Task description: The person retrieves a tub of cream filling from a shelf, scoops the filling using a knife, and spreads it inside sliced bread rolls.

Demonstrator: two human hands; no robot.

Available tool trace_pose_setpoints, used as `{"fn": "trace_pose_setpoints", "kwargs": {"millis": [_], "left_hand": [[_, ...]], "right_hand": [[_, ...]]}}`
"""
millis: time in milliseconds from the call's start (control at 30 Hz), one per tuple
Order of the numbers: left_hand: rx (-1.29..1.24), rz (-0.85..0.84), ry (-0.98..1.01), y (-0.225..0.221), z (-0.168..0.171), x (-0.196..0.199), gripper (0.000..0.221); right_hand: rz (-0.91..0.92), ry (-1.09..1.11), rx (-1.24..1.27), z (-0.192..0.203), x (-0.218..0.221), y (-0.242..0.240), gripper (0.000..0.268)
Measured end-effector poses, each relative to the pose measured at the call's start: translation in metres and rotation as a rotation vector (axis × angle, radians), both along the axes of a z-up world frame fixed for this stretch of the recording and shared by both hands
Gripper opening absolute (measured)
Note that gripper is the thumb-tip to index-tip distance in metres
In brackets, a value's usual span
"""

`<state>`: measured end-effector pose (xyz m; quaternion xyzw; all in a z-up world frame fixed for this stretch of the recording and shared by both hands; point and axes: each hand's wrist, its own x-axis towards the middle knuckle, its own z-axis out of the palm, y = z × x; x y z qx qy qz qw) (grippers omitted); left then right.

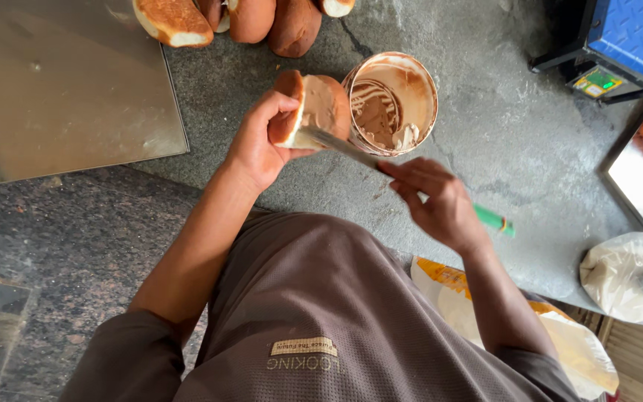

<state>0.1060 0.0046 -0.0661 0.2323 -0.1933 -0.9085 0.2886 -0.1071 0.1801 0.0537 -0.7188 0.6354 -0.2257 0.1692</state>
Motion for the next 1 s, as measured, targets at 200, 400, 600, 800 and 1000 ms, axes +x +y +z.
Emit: {"fn": "trace_pose_setpoints", "kwargs": {"millis": [200, 400, 600, 800, 1000], "left_hand": [[0.126, 0.256, -0.148, -0.024, -0.002, 0.008, 0.065], [-0.071, 0.145, -0.037, -0.027, 0.014, 0.016, 0.066], [-0.138, 0.071, 0.027, -0.015, 0.031, 0.001, 0.065], [0.06, 0.1, 0.031, -0.019, 0.008, 0.0, 0.056], [0.116, 0.159, -0.04, -0.03, -0.012, 0.008, 0.049]], "right_hand": [[-0.035, 0.254, 0.178, 0.026, 0.01, 0.013, 0.032], [-0.138, 0.087, -0.033, 0.029, 0.004, -0.011, 0.032], [-0.194, 0.286, -0.145, 0.017, 0.015, -0.037, 0.035], [-0.119, 0.227, -0.02, 0.005, 0.019, -0.024, 0.036], [-0.115, 0.03, 0.16, 0.003, -0.007, -0.001, 0.037]]}}
